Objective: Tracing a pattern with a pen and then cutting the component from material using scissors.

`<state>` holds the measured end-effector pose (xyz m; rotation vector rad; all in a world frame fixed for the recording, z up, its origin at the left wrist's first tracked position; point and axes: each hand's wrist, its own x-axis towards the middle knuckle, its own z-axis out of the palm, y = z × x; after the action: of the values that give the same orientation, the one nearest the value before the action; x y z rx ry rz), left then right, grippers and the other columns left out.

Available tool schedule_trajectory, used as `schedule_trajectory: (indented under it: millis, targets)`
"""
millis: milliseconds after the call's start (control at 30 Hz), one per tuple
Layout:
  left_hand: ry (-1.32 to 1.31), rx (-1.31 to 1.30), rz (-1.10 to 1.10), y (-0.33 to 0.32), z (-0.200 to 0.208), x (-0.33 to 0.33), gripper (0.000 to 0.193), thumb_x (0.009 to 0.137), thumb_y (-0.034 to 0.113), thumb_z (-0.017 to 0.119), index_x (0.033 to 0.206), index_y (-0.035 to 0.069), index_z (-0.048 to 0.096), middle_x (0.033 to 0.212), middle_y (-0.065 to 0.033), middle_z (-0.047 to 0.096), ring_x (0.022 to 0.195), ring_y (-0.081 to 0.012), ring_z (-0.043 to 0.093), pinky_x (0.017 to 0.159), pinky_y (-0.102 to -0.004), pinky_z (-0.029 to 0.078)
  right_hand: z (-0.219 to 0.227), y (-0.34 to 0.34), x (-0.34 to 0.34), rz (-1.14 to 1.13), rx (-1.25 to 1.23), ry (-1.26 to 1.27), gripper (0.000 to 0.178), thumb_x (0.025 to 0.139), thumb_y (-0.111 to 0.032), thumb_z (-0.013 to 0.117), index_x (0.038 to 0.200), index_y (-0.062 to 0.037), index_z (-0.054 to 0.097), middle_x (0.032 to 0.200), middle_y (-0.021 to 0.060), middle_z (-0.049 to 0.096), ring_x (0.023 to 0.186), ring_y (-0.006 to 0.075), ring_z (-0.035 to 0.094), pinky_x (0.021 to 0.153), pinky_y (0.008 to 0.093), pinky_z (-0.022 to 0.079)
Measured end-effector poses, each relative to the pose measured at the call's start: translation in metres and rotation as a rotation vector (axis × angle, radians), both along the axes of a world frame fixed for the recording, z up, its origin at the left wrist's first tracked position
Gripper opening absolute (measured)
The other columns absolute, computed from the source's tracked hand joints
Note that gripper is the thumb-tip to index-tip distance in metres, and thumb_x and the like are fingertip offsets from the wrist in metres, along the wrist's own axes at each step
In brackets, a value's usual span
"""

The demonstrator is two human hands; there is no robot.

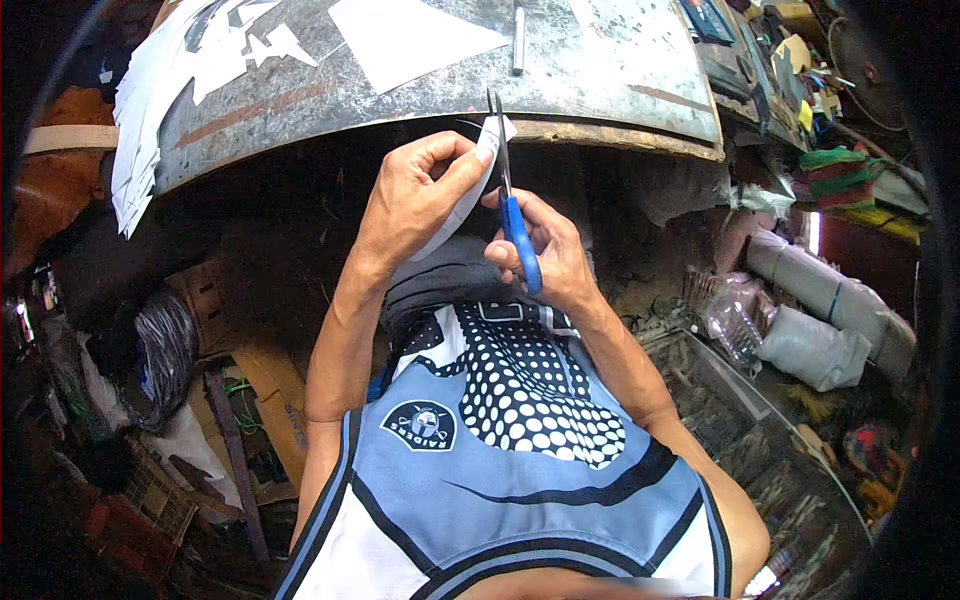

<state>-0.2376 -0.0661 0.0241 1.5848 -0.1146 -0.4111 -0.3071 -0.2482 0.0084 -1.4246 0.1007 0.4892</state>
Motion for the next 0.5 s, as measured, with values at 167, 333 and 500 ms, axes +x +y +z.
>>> schedule_trajectory:
  millis: [167,333,500]
  targets:
    - [-0.041,0.042,-0.027,0.003,-0.005,0.003,0.023,0.096,0.022,0.064,0.089,0.001,0.069,0.077,0.0039,0.062,0.070,-0.0026,0.051,0.061,-0.0208,0.040,-0.001,-0.001,-0.001,-0.004,-0.001,-0.005,0.058,0.082,-0.019,0.082,0.129,-0.0010,0.054,0.074,-0.0060,0.053,0.063,0.0025,0.050,0.052,0.0197,0.042]
    - [-0.034,0.049,-0.050,0.007,-0.009,0.005,0.023,0.096,0.023,0.064,0.089,0.001,0.069,0.077,0.0039,0.062,0.071,-0.0029,0.051,0.062,-0.0209,0.041,-0.001,-0.001,-0.002,0.001,-0.003,0.001,0.058,0.082,-0.018,0.082,0.129,-0.0011,0.054,0.074,-0.0061,0.054,0.062,0.0023,0.050,0.051,0.0195,0.041]
    - [-0.040,0.062,-0.088,0.009,-0.009,0.007,0.023,0.096,0.024,0.065,0.090,0.002,0.070,0.077,0.0039,0.062,0.070,-0.0031,0.052,0.062,-0.0211,0.041,-0.002,-0.003,-0.003,0.003,-0.002,-0.003,0.057,0.082,-0.017,0.082,0.129,-0.0015,0.054,0.073,-0.0062,0.055,0.061,0.0020,0.049,0.051,0.0192,0.039]
